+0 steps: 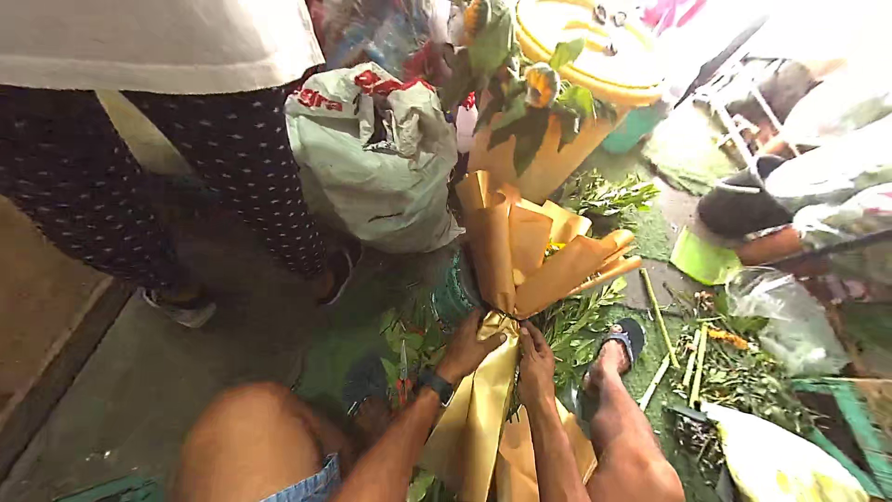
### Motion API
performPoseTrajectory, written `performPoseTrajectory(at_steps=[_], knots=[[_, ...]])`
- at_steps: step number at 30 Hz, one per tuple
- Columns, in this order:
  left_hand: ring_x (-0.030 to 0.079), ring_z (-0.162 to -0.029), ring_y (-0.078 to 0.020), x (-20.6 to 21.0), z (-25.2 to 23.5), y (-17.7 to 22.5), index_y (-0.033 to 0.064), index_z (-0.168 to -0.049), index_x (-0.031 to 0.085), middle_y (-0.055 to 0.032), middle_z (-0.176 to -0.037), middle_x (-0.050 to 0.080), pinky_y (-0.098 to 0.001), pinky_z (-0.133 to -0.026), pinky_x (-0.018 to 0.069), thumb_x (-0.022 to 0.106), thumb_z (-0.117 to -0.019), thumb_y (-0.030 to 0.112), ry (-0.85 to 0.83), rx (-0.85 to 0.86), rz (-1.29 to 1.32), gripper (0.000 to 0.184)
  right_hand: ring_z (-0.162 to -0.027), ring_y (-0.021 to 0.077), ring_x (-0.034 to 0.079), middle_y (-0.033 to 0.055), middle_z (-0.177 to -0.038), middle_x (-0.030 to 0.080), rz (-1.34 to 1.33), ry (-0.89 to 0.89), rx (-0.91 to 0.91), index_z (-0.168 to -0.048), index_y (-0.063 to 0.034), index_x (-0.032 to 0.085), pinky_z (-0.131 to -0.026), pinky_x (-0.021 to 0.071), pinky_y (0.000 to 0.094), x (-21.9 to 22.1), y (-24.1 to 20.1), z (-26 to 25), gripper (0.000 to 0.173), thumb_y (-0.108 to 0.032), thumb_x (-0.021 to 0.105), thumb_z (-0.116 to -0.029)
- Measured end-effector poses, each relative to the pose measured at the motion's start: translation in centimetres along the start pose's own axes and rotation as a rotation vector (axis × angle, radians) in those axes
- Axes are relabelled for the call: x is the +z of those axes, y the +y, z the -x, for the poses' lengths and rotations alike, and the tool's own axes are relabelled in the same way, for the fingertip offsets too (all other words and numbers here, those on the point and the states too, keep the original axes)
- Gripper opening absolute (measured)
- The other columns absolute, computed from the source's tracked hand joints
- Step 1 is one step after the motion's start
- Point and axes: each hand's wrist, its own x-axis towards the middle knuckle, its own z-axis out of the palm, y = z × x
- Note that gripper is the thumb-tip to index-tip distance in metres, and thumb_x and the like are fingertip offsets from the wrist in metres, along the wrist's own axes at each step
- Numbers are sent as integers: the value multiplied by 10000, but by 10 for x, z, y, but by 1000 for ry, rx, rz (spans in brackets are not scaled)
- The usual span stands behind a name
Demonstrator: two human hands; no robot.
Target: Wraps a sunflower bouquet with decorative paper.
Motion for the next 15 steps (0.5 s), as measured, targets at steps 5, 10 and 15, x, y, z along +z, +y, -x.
performPoseTrajectory(at_steps=[5, 10, 15], knots=[[587, -1287, -217, 11, 8, 3, 110, -1455, 523, -118, -1378, 621, -486, -1108, 473, 697, -915, 519, 16, 49, 121, 699, -1151, 156, 667, 130, -1287, 685, 24, 67, -142, -1351, 20, 623, -1013, 549, 346, 9, -14, 17, 349, -150, 469, -1089], [568, -1317, -278, 18, -3, 10, 79, -1482, 488, -166, -1416, 588, -516, -1118, 449, 618, -961, 554, 1, 13, 19, 718, -1135, 163, 667, 136, -1274, 685, 67, 69, -98, -1356, 5, 619, -995, 550, 362, 7, -13, 0, 357, -188, 488, -1086], [557, -1305, -339, 6, 13, 24, 86, -1445, 538, -166, -1383, 607, -597, -1102, 404, 495, -946, 708, 115, -146, -199, 799, -1107, 163, 661, 117, -1252, 694, 125, 18, -14, -1336, -20, 647, -961, 544, 367, -4, -14, 2, 350, -216, 554, -1062]])
